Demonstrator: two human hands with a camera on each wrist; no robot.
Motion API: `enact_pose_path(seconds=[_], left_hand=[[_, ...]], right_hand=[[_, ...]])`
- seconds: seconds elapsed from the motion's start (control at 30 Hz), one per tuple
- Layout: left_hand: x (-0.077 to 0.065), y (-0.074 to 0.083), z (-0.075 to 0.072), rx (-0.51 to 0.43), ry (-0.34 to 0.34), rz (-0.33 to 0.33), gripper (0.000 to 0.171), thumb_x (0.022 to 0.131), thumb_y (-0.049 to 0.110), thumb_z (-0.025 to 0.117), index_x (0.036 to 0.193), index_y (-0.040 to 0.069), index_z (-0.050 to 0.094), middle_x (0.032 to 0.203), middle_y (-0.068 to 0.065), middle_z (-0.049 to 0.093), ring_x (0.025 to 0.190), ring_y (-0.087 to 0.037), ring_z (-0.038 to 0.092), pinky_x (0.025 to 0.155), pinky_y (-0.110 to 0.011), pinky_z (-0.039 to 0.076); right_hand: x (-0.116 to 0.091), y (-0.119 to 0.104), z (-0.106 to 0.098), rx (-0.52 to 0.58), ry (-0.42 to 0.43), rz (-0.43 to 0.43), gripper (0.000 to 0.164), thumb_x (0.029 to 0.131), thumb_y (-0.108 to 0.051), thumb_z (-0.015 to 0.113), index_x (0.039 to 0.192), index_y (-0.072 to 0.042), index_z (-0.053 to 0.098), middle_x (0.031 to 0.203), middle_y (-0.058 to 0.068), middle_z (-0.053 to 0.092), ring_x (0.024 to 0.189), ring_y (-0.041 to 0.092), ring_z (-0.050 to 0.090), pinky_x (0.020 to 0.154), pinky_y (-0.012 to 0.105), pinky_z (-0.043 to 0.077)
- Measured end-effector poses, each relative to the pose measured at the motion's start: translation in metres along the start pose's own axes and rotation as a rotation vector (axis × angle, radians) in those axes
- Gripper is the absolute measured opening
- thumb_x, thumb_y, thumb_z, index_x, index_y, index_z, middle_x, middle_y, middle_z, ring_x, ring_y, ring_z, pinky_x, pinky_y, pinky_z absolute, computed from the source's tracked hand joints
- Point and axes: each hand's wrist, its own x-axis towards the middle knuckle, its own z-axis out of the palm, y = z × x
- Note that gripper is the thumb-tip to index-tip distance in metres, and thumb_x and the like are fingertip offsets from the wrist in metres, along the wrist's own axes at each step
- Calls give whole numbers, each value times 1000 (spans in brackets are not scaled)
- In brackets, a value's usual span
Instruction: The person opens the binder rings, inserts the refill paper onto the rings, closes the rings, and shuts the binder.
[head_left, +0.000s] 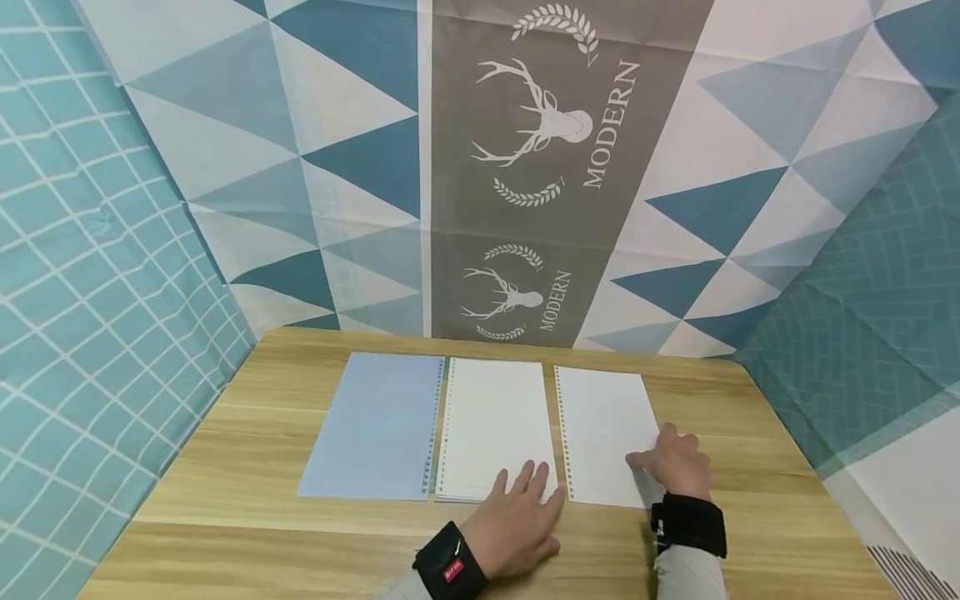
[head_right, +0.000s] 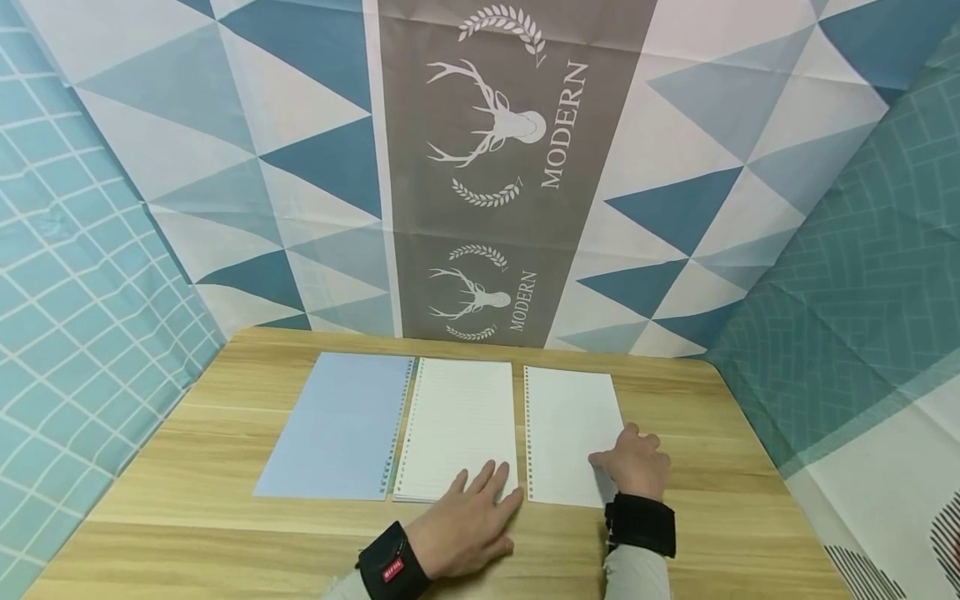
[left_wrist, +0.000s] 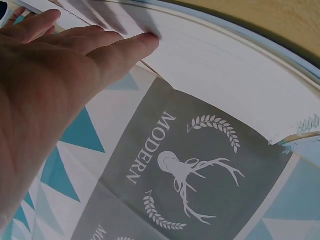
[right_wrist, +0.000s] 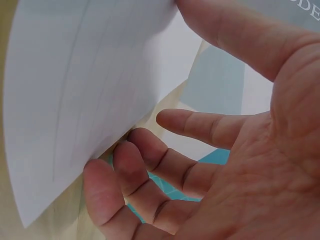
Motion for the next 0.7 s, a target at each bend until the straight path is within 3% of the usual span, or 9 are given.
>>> enact_pose_path(seconds=[0.5, 0.7], left_hand=[[1, 0, 2, -2, -12, -3, 63, 99, 54, 56, 153, 24, 45, 164, -12, 37, 151, -31, 38, 113, -56, 42], [1, 1, 2, 20, -7, 1, 64, 98, 55, 57, 152, 24, 45, 163, -12, 37, 151, -31, 39, 113, -55, 43]], right_hand=[[3, 3, 1, 90, -31, 16, 83, 84, -29, 78, 135, 19, 33, 119, 45, 43, 93, 51, 56, 77, 58, 53], [6, 6, 1, 77, -37, 5, 80, 84, -30, 78, 130, 20, 36, 118, 44, 46, 96, 49, 55, 77, 54, 52]])
